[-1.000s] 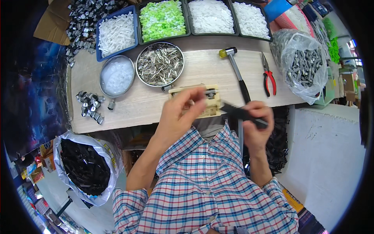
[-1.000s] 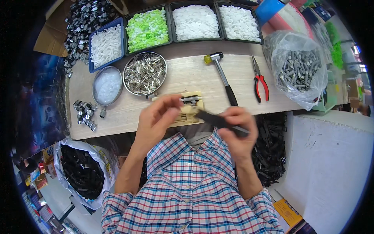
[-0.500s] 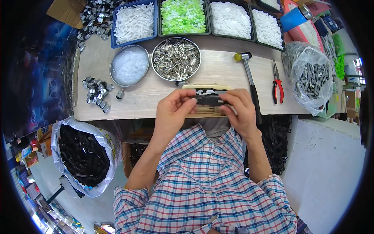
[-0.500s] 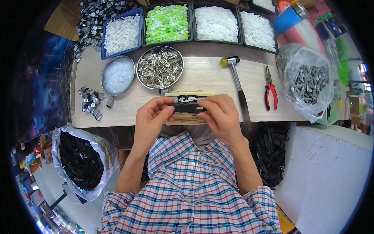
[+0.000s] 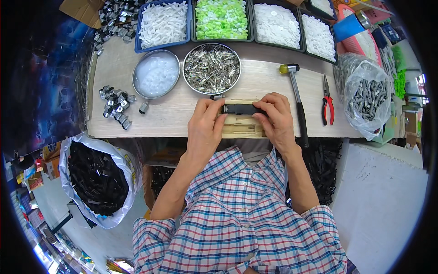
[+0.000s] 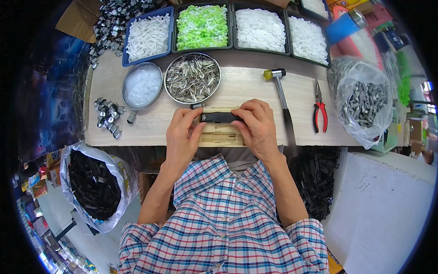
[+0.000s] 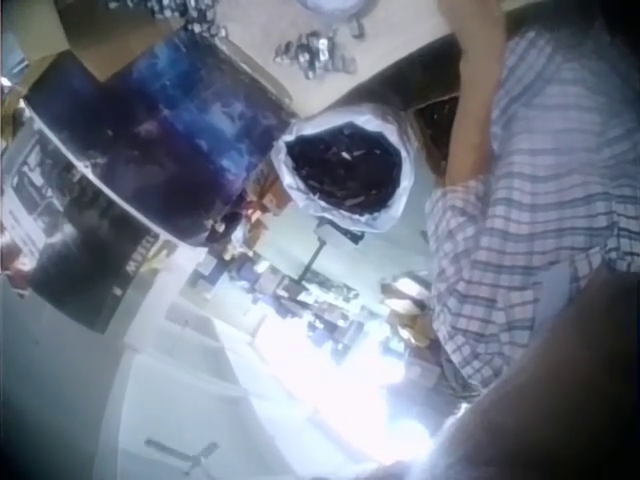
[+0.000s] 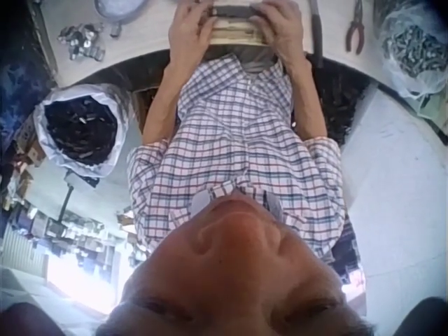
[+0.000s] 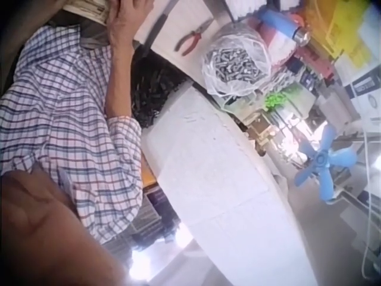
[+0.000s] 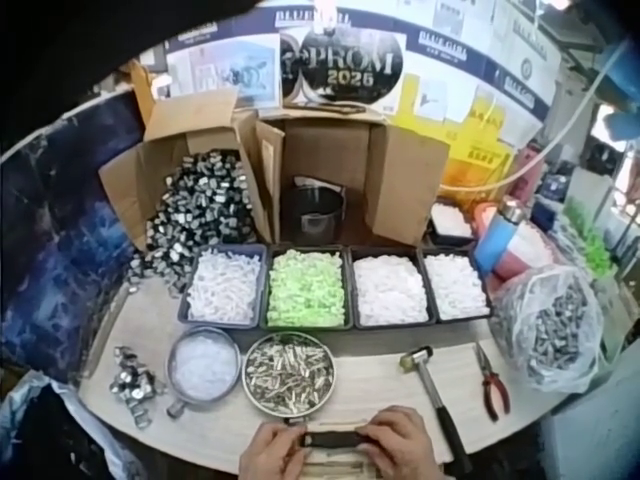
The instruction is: Assemble small plastic and metal parts into a black casing using a yellow jig, pliers, and a hammer.
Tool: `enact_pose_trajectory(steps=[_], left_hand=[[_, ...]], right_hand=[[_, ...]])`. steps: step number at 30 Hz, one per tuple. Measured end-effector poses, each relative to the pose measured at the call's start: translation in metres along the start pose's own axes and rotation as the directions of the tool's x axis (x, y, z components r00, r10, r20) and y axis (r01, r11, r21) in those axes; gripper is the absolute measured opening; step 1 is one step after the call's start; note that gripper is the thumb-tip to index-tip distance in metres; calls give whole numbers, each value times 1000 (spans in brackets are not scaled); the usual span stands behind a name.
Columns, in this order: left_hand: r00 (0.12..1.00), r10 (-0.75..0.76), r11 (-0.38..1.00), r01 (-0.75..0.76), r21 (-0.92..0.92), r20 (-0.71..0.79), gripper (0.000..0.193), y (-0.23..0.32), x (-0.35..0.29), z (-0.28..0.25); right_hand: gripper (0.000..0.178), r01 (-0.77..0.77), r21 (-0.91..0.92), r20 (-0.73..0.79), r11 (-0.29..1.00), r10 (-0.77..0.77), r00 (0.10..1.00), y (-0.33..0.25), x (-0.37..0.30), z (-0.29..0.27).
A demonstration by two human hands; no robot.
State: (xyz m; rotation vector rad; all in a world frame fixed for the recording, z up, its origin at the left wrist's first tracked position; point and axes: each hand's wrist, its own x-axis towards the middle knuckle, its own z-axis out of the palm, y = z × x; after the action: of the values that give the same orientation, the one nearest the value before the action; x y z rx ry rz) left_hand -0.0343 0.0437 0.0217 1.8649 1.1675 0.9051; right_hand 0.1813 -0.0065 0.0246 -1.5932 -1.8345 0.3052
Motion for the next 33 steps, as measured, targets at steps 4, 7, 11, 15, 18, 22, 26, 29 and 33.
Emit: enact_pose_trajectory(steps=[4, 7, 11, 15, 18, 22, 26, 29, 33], left_hand=[[1000, 4, 1000, -4, -13, -1, 32, 0, 1, 1], [996, -70, 997, 69, -15, -61, 20, 3, 1, -3], [977, -179, 953, 144, 267, 115, 38, -1, 15, -25], [911, -258, 931, 146, 333, 322, 53, -4, 42, -28], [834, -299, 904, 92, 417, 464, 64, -1, 61, -25], [570, -519, 849, 258, 461, 638, 72, 9, 84, -28], [473, -533, 845, 336, 415, 702, 76, 1, 86, -27], [498, -535, 845, 305, 439, 683, 75, 3, 85, -26], [538, -543, 837, 287, 466, 644, 75, 1, 81, -23]], right_hand=[[31, -8, -17, 20, 1000, 9, 1000, -1, 1, -3], [25, 38, -133, 43, 990, -33, 999, -11, 9, -14], [30, -498, -42, 149, 866, 498, 854, -7, 15, -41], [46, -423, -278, 422, 863, 505, 753, 15, 33, -46], [72, -406, -353, 602, 843, 537, 590, 10, 59, -49], [75, -649, -300, 763, 700, 584, 277, 20, 76, -55], [70, -700, -273, 828, 660, 532, 177, 27, 83, -52], [68, -714, -292, 820, 636, 551, 156, 25, 86, -50], [69, -703, -298, 814, 645, 557, 166, 26, 79, -47]])
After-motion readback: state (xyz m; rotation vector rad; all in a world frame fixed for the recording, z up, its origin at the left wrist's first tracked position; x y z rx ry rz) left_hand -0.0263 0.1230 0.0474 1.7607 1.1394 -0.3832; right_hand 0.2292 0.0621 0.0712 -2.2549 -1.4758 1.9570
